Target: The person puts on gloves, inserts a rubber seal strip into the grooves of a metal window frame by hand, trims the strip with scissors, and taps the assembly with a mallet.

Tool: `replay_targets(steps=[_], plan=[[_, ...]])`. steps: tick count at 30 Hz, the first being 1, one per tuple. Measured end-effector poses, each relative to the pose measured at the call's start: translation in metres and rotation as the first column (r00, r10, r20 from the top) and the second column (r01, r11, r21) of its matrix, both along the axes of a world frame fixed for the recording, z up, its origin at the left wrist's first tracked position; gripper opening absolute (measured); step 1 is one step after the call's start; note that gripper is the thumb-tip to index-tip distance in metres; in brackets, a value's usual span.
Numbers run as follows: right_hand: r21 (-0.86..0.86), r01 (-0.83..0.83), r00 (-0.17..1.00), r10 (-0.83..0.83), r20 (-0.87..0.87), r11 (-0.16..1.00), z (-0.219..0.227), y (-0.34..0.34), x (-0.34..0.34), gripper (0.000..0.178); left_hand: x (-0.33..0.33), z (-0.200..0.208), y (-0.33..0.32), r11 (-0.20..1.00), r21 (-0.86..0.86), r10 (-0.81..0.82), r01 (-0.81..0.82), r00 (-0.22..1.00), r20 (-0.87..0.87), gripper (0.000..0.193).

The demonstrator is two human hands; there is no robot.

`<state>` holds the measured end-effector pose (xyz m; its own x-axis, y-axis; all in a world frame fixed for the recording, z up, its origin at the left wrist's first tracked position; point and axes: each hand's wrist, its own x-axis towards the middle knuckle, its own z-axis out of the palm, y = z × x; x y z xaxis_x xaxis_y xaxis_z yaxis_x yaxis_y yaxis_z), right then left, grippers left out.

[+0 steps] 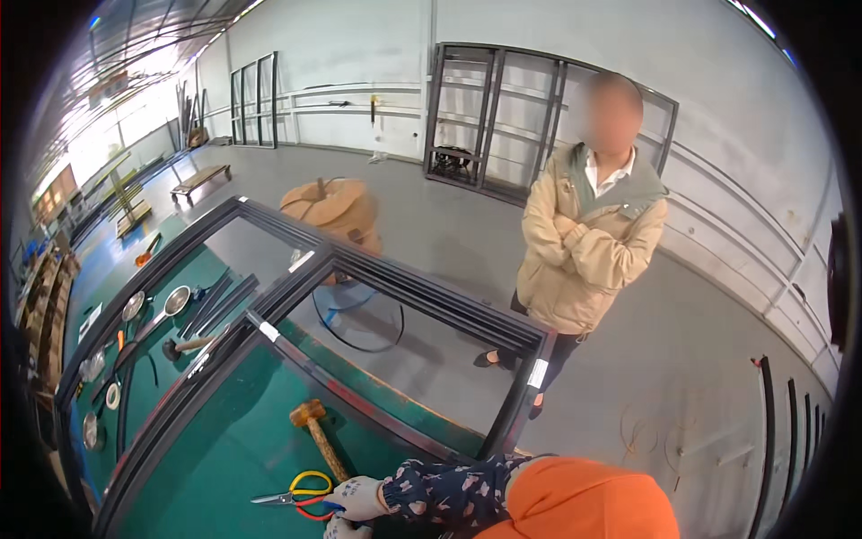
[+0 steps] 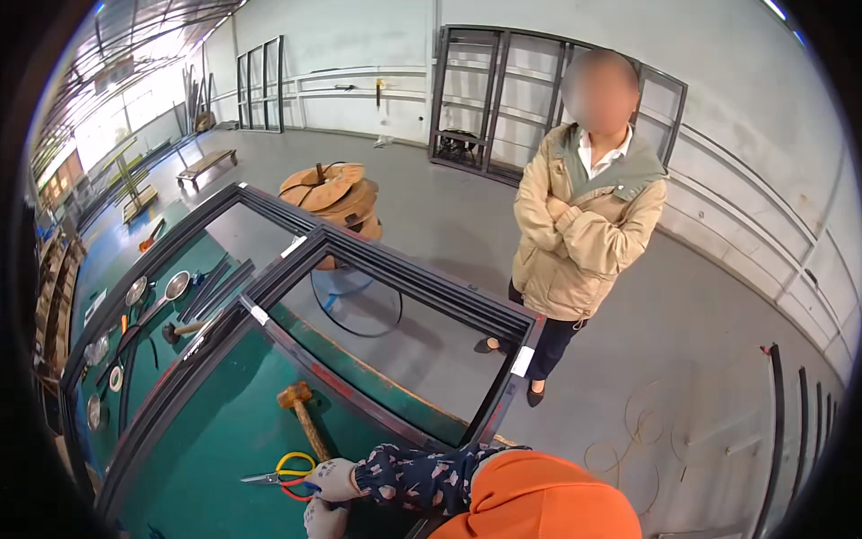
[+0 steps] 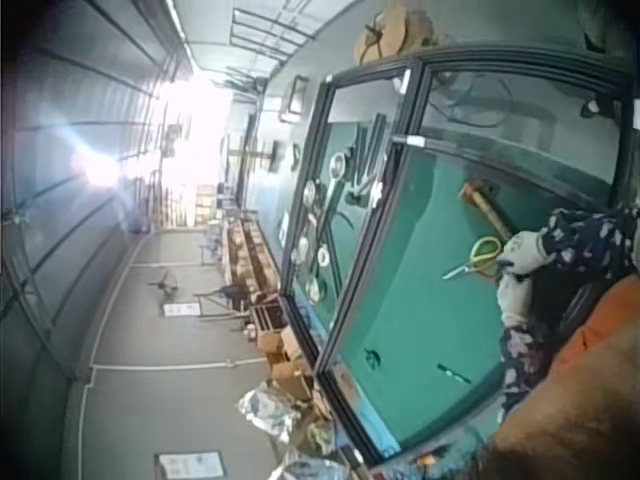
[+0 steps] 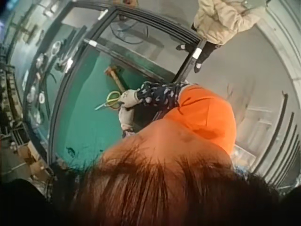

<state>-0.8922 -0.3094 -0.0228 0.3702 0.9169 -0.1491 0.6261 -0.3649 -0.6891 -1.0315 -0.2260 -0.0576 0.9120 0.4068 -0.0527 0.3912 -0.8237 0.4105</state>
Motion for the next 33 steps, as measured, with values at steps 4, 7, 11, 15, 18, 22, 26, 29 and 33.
replay_targets(steps=[4,7,11,15,18,22,26,29,33], plan=[[-0.16,-0.052,0.994,0.067,0.089,0.986,0.008,0.001,0.017,0.023,-0.001,-0.01,-0.003,0.997,0.041,-0.067,0.065,0.996,0.054,0.043],[-0.278,-0.119,0.979,0.159,0.126,0.953,0.005,0.01,0.028,0.025,0.002,-0.004,-0.015,0.99,0.053,-0.13,0.129,0.991,0.032,0.043],[-0.431,-0.202,0.943,0.294,0.158,0.88,-0.003,0.018,0.037,0.028,0.008,0.02,-0.021,0.948,0.067,-0.302,0.31,0.948,-0.102,0.044],[-0.312,-0.075,0.967,0.145,0.208,0.947,-0.006,0.01,0.027,0.029,0.0,0.006,-0.017,0.945,-0.004,-0.319,0.327,0.921,-0.221,0.045],[-0.124,0.094,0.973,-0.064,0.223,0.988,0.008,0.011,0.023,0.029,-0.009,-0.019,0.002,0.961,-0.001,-0.274,0.277,0.948,-0.16,0.046],[0.152,0.308,0.934,-0.329,0.14,0.939,0.03,0.002,0.035,0.028,-0.003,0.011,-0.014,0.983,-0.129,-0.112,0.128,0.986,0.127,0.046],[0.304,0.449,0.836,-0.275,-0.475,0.84,-0.002,0.039,0.041,0.022,-0.008,0.002,0.024,0.987,-0.138,0.109,-0.082,0.974,0.2,0.043],[0.234,0.574,0.205,0.139,-0.969,0.785,0.022,0.03,-0.001,0.014,-0.049,0.048,0.019,0.939,-0.291,0.249,-0.186,0.948,0.199,0.039],[0.446,0.474,0.284,0.348,-0.894,0.759,0.052,-0.005,-0.003,0.041,-0.036,0.067,-0.006,0.964,-0.205,0.2,-0.17,0.97,0.136,0.045]])
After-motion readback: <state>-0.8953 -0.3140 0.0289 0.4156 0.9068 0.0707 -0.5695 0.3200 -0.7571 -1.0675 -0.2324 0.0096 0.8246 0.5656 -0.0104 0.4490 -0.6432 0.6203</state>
